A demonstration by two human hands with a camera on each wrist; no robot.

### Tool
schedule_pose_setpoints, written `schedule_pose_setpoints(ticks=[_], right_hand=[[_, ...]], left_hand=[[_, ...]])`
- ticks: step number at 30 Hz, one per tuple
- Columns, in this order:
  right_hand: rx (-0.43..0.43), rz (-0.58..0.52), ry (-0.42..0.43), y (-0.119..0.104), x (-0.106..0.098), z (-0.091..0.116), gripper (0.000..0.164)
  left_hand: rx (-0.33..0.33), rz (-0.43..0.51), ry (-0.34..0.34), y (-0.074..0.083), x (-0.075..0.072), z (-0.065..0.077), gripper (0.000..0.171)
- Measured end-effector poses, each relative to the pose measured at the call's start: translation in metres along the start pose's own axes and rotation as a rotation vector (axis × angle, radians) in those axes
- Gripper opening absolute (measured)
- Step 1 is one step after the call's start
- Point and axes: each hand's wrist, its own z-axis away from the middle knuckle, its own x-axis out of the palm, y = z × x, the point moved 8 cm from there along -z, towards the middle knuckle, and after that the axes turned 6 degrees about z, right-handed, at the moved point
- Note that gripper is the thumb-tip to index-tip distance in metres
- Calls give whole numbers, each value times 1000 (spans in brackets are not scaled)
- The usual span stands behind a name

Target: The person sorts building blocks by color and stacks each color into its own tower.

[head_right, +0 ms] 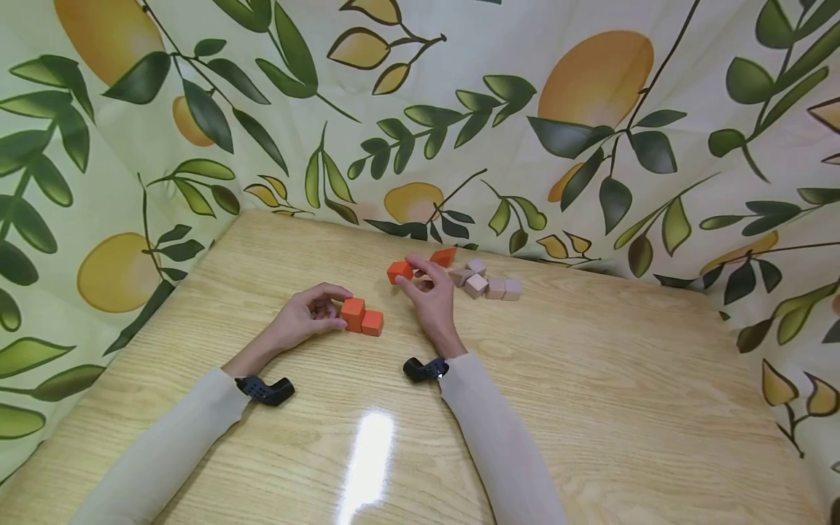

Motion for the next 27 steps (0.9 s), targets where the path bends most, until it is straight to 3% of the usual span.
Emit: schedule_pose_setpoints(ticks=[5,8,15,22,27], right_hand=[[-34,-3,-17,-6,0,6,37],[-41,-18,-43,-9,2,11,37],[-55,-45,-120,-13,7,23,36],[-89,-20,-183,-20,12,33,34],[-101,8,-217,-22,13,37,34]], left_hand=[[6,5,3,-20,-1,-3,45],[15,9,2,-23,-2,-3,44],[29,4,2,-23,-3,-1,44],[-4,-8,14,-25,-4,0,44],[-12,-2,3,-14,0,0,44]])
